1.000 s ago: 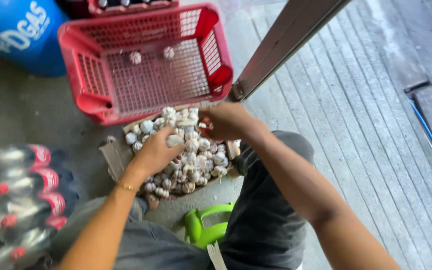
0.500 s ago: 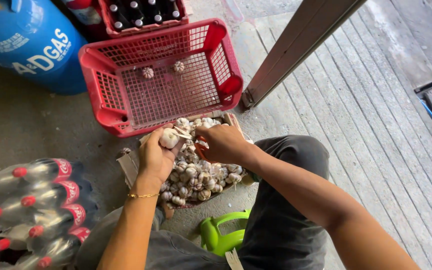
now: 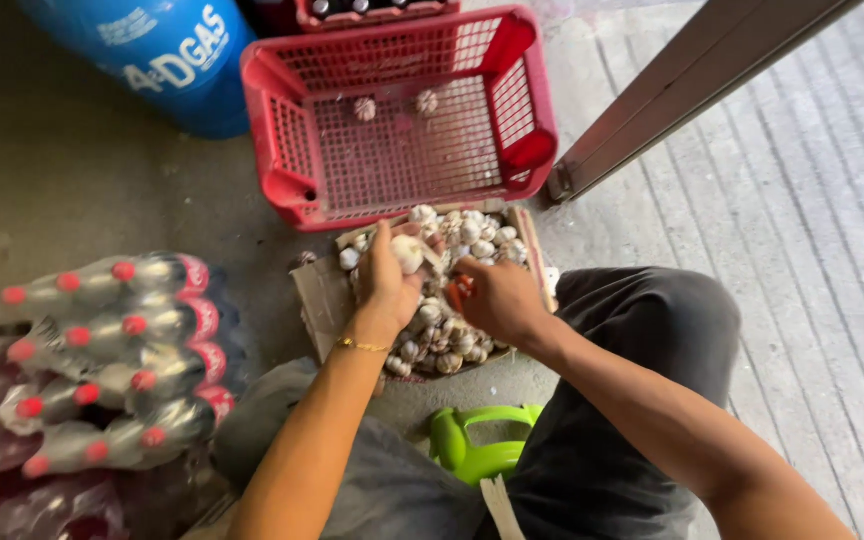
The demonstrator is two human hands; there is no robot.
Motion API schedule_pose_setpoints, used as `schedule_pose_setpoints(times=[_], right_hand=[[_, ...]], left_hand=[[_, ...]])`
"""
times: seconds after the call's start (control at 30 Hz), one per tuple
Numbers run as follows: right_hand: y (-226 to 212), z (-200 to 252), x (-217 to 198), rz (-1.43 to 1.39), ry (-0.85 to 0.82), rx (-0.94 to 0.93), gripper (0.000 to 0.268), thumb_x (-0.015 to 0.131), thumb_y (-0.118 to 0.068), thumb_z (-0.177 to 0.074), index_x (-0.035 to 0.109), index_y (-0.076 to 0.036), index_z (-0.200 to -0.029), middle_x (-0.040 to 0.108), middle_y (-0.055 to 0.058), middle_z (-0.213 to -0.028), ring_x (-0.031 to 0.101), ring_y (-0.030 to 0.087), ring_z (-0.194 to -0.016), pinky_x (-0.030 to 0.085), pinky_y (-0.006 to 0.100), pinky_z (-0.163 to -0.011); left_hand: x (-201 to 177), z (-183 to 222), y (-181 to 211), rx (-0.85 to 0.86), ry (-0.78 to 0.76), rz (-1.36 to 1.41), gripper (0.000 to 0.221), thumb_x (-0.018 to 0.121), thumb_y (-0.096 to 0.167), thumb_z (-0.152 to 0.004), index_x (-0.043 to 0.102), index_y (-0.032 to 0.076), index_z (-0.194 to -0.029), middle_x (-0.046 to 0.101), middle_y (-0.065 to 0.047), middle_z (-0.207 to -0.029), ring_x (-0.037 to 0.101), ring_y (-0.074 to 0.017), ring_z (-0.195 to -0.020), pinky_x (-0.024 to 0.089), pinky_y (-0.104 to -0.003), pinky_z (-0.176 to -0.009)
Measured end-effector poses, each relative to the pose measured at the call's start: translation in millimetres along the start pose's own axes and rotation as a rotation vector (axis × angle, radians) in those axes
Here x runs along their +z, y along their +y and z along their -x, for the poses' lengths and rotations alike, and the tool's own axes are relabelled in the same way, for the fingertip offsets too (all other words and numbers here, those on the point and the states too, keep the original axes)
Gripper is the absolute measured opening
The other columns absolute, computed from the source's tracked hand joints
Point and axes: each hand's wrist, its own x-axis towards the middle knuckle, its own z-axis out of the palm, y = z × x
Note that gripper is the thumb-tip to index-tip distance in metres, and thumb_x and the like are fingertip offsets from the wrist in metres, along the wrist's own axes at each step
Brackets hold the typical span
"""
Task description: Cleaning and sorting individual garlic bulbs from a large box.
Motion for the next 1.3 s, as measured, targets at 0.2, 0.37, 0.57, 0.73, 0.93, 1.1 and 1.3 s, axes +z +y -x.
schedule_pose_setpoints(times=[0.2, 0.37, 0.57, 0.73, 0.93, 1.1, 1.3], right_hand=[[19, 4, 1, 0.06, 0.061, -0.003, 0.023, 0.074, -0.038, -0.089, 0.072, -0.016, -0.095, 0.07, 0.008, -0.064, 0.069, 0.032, -0.057, 0.052, 0.045, -0.053], [1, 10, -12, 0.012, 0.115, -0.01, 0.031, 0.079, -0.044, -0.084, 0.073, -0.015, -0.094, 0.069, 0.009, -0.062, 0.068, 0.033, -0.056, 0.051, 0.045, -0.051], [3, 13, -4, -0.014, 0.186, -0.059, 0.034, 0.078, -0.045, -0.085, 0.074, -0.015, -0.098, 0.067, 0.01, -0.064, 0.067, 0.033, -0.057, 0.051, 0.044, -0.052], [-6, 10, -13, -0.018, 0.135, -0.08, 0.033, 0.078, -0.044, -0.086, 0.074, -0.015, -0.101, 0.068, 0.007, -0.062, 0.067, 0.029, -0.053, 0.05, 0.043, -0.049], [4, 8, -5, 0.15, 0.151, -0.175, 0.021, 0.078, -0.033, -0.089, 0.075, -0.015, -0.101, 0.066, 0.008, -0.061, 0.064, 0.028, -0.053, 0.047, 0.043, -0.049], [-9, 10, -16, -0.502, -0.181, 0.14, 0.02, 0.081, -0.025, -0.089, 0.072, -0.007, -0.091, 0.062, -0.001, -0.057, 0.051, 0.011, -0.044, 0.04, 0.036, -0.042], [22, 26, 6, -1.532, -0.589, 0.643, 0.029, 0.071, -0.017, -0.097, 0.057, -0.011, -0.073, 0.048, -0.005, -0.049, 0.037, 0.007, -0.035, 0.027, 0.026, -0.036]], left_hand=[[26, 22, 4, 0.016, -0.017, -0.021, 0.046, 0.044, 0.037, -0.108, 0.063, -0.005, -0.109, 0.066, -0.017, -0.102, 0.069, -0.0315, -0.09, 0.063, -0.049, -0.086], [32, 22, 0, 0.082, -0.01, -0.053, 0.045, 0.044, 0.037, -0.109, 0.064, -0.004, -0.107, 0.065, -0.015, -0.101, 0.068, -0.0294, -0.088, 0.063, -0.048, -0.084], [37, 30, -6, 0.183, 0.007, -0.204, 0.047, 0.045, 0.04, -0.11, 0.065, -0.002, -0.112, 0.065, -0.013, -0.098, 0.068, -0.0261, -0.083, 0.06, -0.041, -0.076], [42, 33, 5, 0.185, 0.019, -0.199, 0.046, 0.045, 0.04, -0.109, 0.063, -0.002, -0.111, 0.066, -0.01, -0.099, 0.069, -0.0228, -0.083, 0.064, -0.04, -0.077], [40, 35, 11, 0.148, -0.021, -0.393, 0.051, 0.041, 0.043, -0.109, 0.066, -0.001, -0.116, 0.065, -0.013, -0.091, 0.071, -0.0231, -0.08, 0.061, -0.036, -0.074], [33, 35, 23, 0.015, -0.1, -0.293, 0.053, 0.043, 0.043, -0.11, 0.066, -0.005, -0.114, 0.064, -0.01, -0.091, 0.068, -0.024, -0.082, 0.065, -0.042, -0.078], [18, 34, 16, -0.215, -0.085, -0.377, 0.054, 0.043, 0.045, -0.107, 0.067, -0.003, -0.114, 0.069, -0.013, -0.095, 0.072, -0.0234, -0.086, 0.065, -0.04, -0.08]])
